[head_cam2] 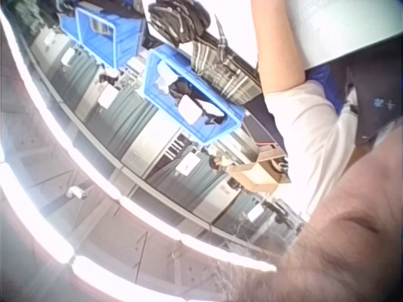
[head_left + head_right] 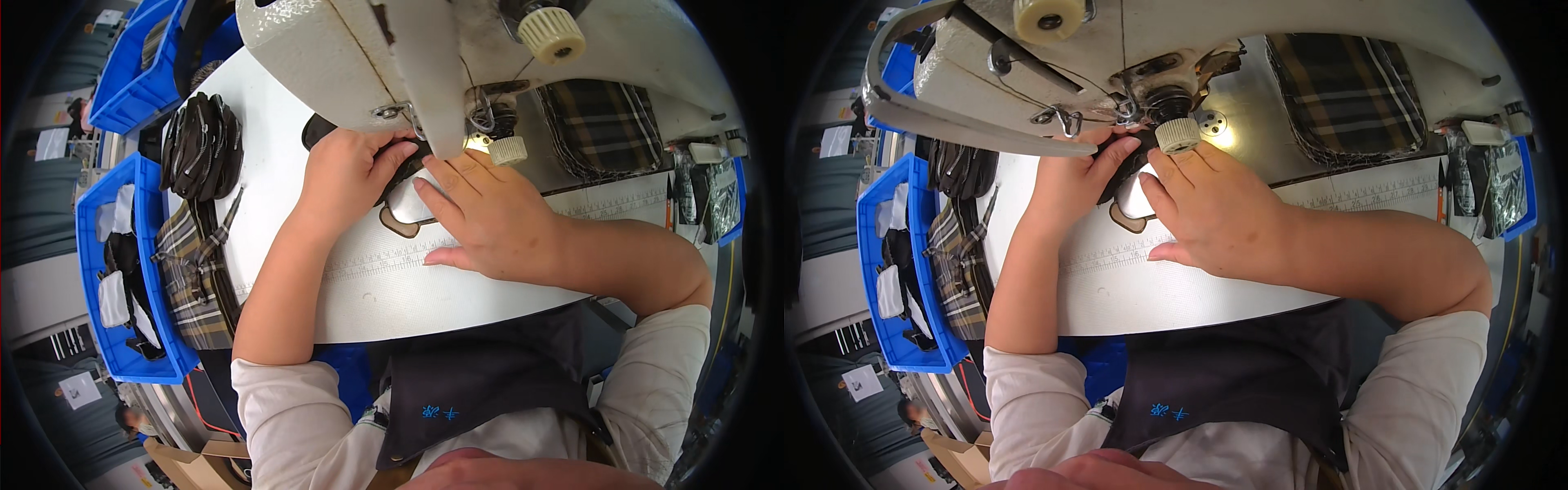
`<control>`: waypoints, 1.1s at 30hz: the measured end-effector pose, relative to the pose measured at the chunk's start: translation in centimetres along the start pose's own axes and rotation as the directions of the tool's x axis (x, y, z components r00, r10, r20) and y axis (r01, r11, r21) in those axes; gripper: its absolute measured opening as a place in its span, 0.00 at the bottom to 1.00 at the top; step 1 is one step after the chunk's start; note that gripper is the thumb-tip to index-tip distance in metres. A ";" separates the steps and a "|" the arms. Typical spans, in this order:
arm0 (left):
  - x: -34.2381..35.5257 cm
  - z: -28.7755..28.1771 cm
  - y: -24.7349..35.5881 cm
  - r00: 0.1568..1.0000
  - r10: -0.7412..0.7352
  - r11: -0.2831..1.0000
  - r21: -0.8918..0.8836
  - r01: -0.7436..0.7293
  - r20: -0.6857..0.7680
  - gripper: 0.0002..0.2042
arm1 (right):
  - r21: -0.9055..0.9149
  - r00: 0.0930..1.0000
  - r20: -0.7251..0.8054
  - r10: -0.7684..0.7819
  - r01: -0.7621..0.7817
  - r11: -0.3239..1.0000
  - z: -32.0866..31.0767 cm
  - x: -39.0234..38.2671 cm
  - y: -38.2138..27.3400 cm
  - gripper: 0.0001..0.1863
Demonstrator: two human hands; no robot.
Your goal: The person operates an industrial sewing machine to stitch a zipper onto a small dark pouch. They guide the fabric under the needle, pause to adjust the alignment, and continue sewing along the edge. After finishing one pouch, they place it aside and pick up another to repeat the process.
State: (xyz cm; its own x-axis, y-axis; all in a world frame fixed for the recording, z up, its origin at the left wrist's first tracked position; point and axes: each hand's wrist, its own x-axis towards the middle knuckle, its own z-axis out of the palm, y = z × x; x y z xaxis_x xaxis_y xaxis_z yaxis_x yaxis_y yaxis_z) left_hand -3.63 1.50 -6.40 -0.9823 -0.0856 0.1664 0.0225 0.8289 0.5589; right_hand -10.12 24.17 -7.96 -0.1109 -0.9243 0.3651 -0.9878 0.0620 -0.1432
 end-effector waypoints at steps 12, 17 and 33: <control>-0.1 0.2 -0.9 0.986 0.161 0.984 0.066 -0.163 0.033 0.11 | -0.144 0.995 0.099 0.021 -0.007 0.990 -0.9 0.0 0.2 0.42; 0.4 0.4 -0.6 0.986 0.162 0.983 0.091 -0.158 -0.029 0.09 | -0.102 0.995 0.093 0.029 -0.020 0.995 -0.8 0.0 0.4 0.40; 0.5 0.1 -0.4 0.999 0.049 0.994 0.096 -0.049 0.000 0.09 | -0.112 0.996 0.089 0.004 0.006 0.994 -0.4 0.1 0.8 0.36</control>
State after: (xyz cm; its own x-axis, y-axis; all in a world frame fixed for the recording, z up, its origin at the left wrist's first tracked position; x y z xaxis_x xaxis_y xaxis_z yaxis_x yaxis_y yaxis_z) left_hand -4.16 1.22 -6.63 -0.9801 -0.0443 0.1936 0.0529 0.8814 0.4695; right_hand -10.93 24.31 -7.72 -0.1042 -0.9539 0.2815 -0.9945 0.0978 -0.0367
